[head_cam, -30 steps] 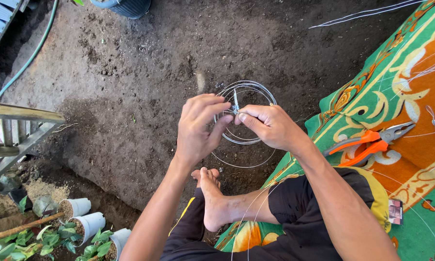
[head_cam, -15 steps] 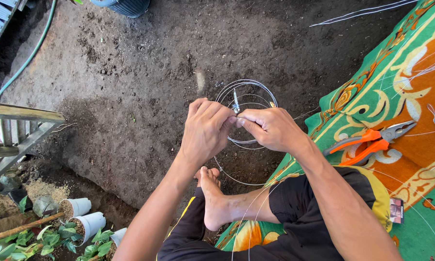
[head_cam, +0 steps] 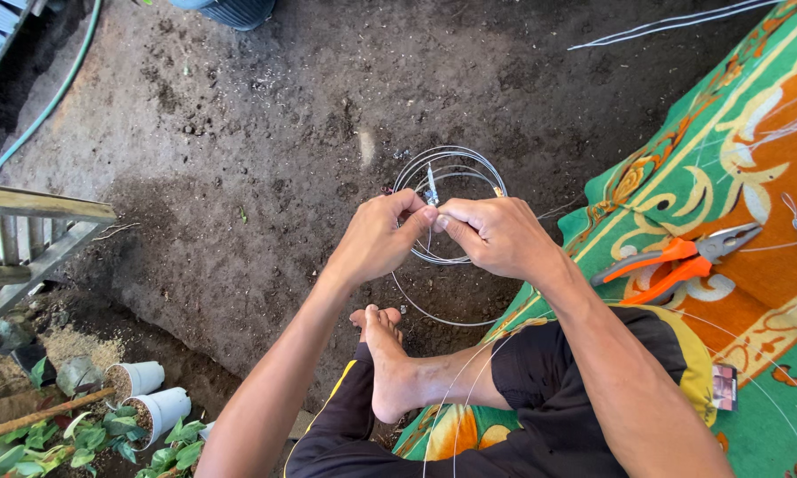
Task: The person sits on a mat and repeatedly assembles wire assemblies by threading a thin wire through a small metal connector, pulling it taut, and cutting the excess with pliers. The process is repeated multiple times with new wire segments.
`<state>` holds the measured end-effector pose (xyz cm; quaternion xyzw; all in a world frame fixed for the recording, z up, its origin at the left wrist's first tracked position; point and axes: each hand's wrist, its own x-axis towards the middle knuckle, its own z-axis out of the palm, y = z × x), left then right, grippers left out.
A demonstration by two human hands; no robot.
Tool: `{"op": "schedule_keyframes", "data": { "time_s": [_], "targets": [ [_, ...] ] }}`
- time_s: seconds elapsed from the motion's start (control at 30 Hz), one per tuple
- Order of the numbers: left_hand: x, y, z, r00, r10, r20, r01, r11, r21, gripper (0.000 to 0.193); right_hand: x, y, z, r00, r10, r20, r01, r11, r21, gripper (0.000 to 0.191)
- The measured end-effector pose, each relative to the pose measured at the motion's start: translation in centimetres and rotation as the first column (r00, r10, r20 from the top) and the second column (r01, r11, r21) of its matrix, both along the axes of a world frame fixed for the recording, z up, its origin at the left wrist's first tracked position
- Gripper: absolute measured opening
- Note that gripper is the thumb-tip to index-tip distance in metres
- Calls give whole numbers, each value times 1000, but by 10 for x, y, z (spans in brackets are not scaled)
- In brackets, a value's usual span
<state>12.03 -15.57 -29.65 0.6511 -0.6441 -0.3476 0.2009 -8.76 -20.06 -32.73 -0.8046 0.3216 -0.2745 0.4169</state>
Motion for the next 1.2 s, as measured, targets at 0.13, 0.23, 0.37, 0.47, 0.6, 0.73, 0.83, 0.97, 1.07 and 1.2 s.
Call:
{"op": "schedule_keyframes", "data": {
  "time_s": [0.13,0.23,0.37,0.47,0.6,0.73,0.83,0.97,1.07,1.2],
  "targets": [
    [4,-7,-13,954,143,-264,-49,941,335,34,-1,0,-2,999,-1,-46,-1,999,-37,18],
    [5,-8,-13,908,184,-376,-28,923,384,34,0,-1,0,999,-5,-45,4,1000,-21,17],
    [5,5,3,994,-77,-81,64,986,-151,26,-3,-4,4,999,-34,18,32,997,77,18],
    [2,15,16,951,-80,300,223,847,-483,43,-6,-6,7,996,-58,65,48,988,148,19],
    [-3,17,21,847,5,531,362,726,-585,43,-6,-6,9,995,-52,88,31,973,231,21],
    [-6,14,16,831,19,556,417,641,-645,35,-6,-5,10,988,-45,149,15,980,197,21],
    [-7,12,12,855,41,517,382,625,-681,30,-6,-5,11,988,-61,143,29,976,218,20],
    [-11,10,5,914,51,403,264,679,-685,24,-5,-4,10,996,-80,36,71,977,201,19],
    [-15,9,0,946,66,319,175,722,-669,20,-3,-3,8,996,-84,41,77,986,149,19],
    [-17,6,-7,980,74,187,53,803,-593,18,-4,-3,4,996,-65,63,58,993,102,19]
  ]
}}
